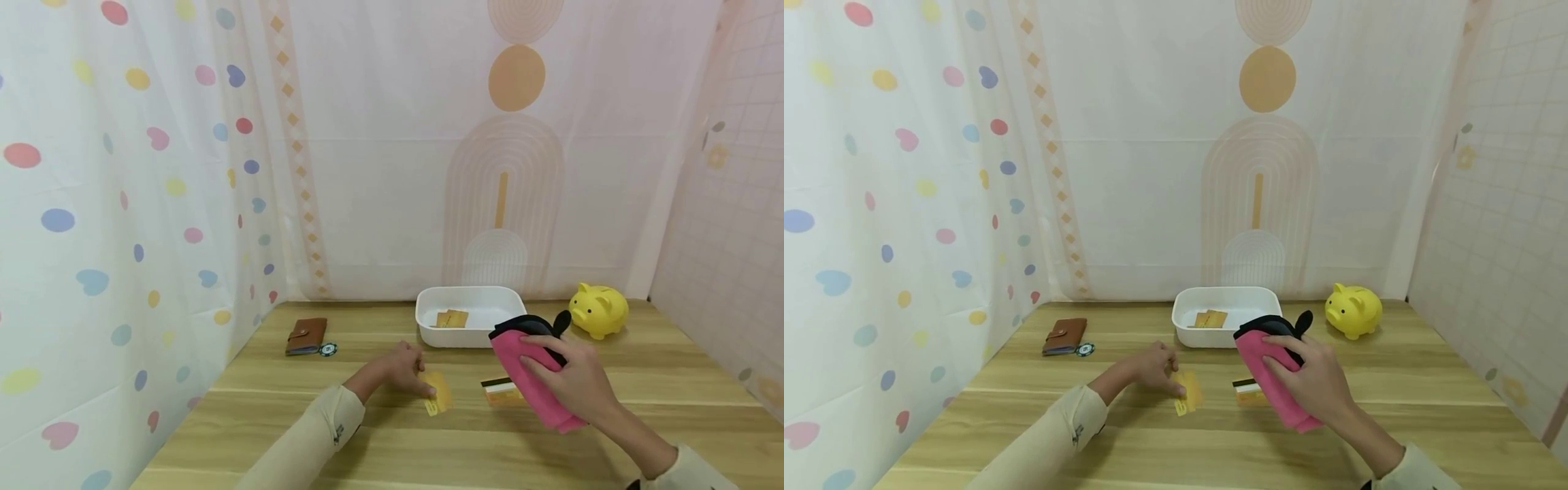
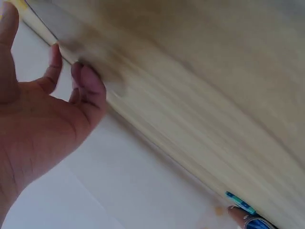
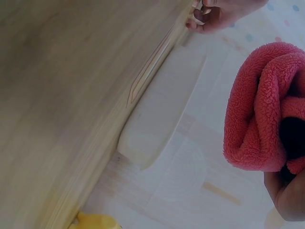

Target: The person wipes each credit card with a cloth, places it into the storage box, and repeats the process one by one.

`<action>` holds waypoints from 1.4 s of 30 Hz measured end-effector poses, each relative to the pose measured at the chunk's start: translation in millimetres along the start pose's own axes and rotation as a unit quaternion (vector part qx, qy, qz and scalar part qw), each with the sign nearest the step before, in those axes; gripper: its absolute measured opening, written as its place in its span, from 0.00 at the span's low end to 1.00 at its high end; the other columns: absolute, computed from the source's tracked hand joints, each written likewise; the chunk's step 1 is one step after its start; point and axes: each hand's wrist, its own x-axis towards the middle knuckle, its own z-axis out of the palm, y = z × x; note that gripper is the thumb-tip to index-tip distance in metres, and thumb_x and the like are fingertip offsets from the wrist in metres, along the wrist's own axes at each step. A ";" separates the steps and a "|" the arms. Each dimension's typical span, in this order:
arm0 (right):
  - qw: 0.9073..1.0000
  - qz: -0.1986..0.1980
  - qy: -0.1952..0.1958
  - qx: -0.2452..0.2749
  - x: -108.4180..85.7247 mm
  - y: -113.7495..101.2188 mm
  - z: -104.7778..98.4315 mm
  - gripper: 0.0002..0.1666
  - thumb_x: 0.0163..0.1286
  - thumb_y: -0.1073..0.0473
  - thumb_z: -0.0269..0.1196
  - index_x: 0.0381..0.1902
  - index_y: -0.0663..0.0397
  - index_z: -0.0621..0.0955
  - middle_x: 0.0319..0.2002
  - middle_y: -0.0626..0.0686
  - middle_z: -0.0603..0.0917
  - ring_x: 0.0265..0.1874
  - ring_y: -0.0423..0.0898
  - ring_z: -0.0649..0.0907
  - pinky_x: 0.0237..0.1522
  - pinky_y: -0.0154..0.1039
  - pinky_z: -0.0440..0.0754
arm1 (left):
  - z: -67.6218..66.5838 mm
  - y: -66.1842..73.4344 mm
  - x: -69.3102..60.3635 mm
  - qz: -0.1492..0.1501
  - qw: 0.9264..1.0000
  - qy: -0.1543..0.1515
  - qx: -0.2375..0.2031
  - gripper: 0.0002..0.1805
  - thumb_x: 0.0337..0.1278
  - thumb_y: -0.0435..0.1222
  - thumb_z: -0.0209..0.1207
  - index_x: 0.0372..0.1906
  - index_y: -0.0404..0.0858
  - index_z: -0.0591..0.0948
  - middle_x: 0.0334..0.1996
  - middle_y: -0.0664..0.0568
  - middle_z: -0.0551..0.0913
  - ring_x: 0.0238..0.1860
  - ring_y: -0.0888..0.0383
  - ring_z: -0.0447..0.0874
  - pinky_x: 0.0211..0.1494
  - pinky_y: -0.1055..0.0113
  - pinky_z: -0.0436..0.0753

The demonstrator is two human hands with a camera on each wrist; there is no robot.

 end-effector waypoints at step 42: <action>1.000 -0.002 -0.013 -0.002 -2.4 0.5 2.0 0.21 0.46 0.66 0.79 0.40 0.45 0.89 0.31 0.48 0.88 0.22 0.35 0.69 0.18 0.25 0.66 | -4.3 -4.6 -11.6 0.091 0.994 -0.035 -0.048 0.26 0.48 0.29 0.74 0.48 0.40 0.70 0.33 0.51 0.81 0.35 0.61 0.77 0.41 0.68 0.77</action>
